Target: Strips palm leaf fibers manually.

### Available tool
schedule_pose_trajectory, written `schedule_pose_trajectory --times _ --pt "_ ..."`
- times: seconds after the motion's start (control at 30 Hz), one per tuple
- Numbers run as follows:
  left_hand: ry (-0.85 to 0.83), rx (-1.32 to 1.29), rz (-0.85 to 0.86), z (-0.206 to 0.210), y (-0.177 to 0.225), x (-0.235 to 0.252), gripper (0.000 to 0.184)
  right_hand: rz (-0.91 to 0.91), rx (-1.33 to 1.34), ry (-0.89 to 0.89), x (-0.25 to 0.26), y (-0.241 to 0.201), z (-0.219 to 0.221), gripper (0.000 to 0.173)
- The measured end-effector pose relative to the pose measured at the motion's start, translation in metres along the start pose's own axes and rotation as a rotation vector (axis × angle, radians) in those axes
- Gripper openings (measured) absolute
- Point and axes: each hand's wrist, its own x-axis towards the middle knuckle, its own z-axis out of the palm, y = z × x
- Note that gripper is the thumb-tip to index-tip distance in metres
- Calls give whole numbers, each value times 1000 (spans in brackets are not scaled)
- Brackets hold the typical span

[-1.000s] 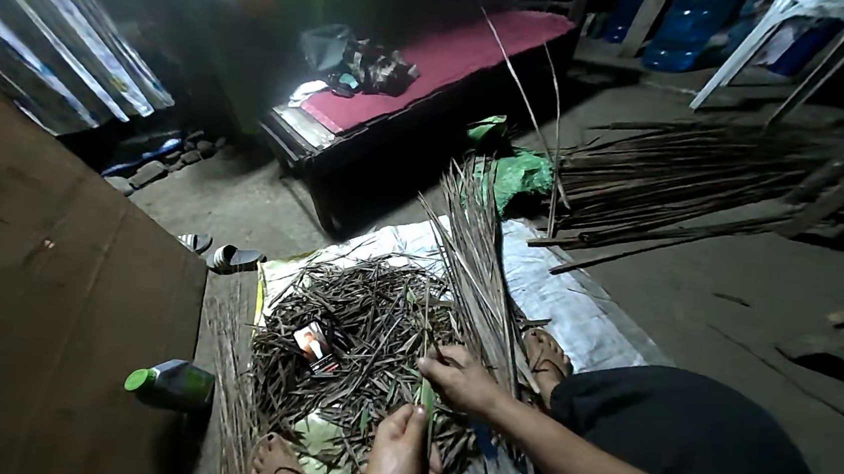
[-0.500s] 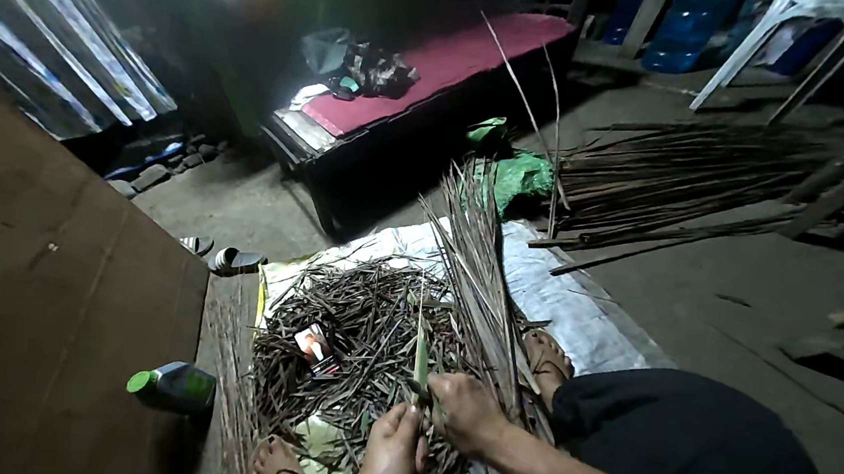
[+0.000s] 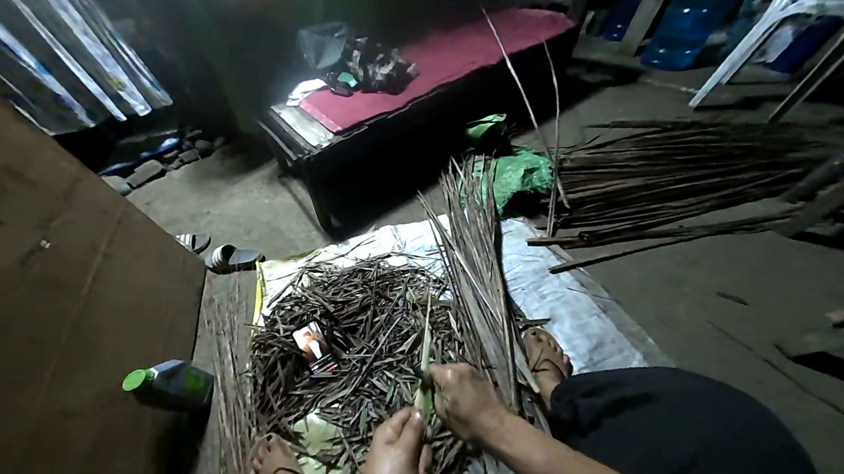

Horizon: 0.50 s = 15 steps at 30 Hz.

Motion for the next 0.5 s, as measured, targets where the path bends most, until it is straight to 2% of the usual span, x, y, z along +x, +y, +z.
schedule_pose_trajectory --times 0.1,0.2,0.33,0.43,0.5 --pt "-46 8 2 3 -1 -5 32 135 -50 63 18 11 -12 31" --pt "-75 30 -1 6 -5 -8 31 258 29 142 32 27 -25 35" --pt "-41 25 4 1 -5 -5 31 185 424 318 39 43 -26 32" --pt "18 34 -25 -3 -1 2 31 173 852 200 28 24 -12 31" --pt "38 33 -45 -3 0 5 31 105 899 88 18 15 -6 26"
